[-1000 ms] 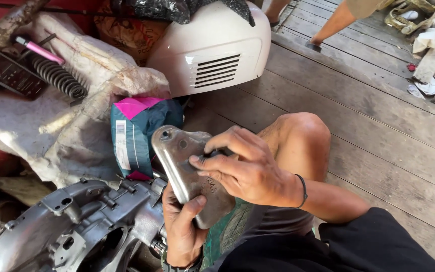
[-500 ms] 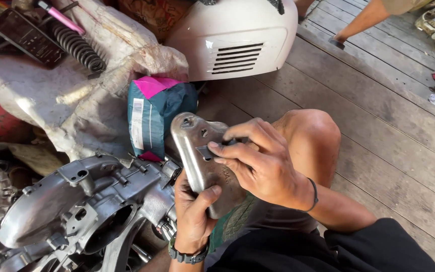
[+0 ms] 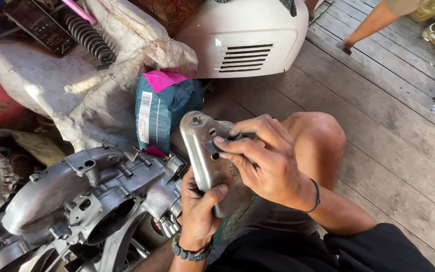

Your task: Manually sanding a metal engine cover with sandpaper to smooth the surface.

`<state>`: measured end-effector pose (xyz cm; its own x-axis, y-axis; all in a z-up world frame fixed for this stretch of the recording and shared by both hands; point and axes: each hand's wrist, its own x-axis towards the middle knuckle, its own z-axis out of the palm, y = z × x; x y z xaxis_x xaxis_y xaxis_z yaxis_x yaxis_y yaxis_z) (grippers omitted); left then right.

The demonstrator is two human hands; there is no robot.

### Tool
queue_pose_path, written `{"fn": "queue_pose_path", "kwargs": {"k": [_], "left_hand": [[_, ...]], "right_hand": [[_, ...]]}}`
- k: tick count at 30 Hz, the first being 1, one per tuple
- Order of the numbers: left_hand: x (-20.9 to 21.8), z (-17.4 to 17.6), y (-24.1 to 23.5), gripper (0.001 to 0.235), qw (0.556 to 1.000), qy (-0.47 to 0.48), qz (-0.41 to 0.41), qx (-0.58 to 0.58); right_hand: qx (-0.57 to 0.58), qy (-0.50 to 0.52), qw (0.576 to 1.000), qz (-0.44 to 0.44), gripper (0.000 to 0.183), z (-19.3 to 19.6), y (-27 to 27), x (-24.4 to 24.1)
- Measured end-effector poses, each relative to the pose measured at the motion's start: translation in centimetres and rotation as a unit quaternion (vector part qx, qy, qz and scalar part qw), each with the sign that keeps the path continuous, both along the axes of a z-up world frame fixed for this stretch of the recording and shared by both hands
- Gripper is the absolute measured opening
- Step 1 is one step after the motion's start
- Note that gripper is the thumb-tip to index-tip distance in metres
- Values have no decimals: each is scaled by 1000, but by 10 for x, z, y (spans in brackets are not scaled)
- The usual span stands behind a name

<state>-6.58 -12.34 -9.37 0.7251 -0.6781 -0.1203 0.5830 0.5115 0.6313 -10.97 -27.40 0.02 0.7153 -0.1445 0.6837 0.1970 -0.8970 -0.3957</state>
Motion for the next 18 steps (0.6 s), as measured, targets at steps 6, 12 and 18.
{"fn": "queue_pose_path", "kwargs": {"k": [6,12,18], "left_hand": [[3,8,1,48,1000,-12,-10,-24],[17,13,-6,41,999,-23,-3,-25],[72,27,-20,61,994,35,30,-97]], "right_hand": [[1,-1,1000,11,9,7,-2,3],[-40,-14,999,16,7,17,-10,23],[-16,28,996,87,19,41,-68,111]]}}
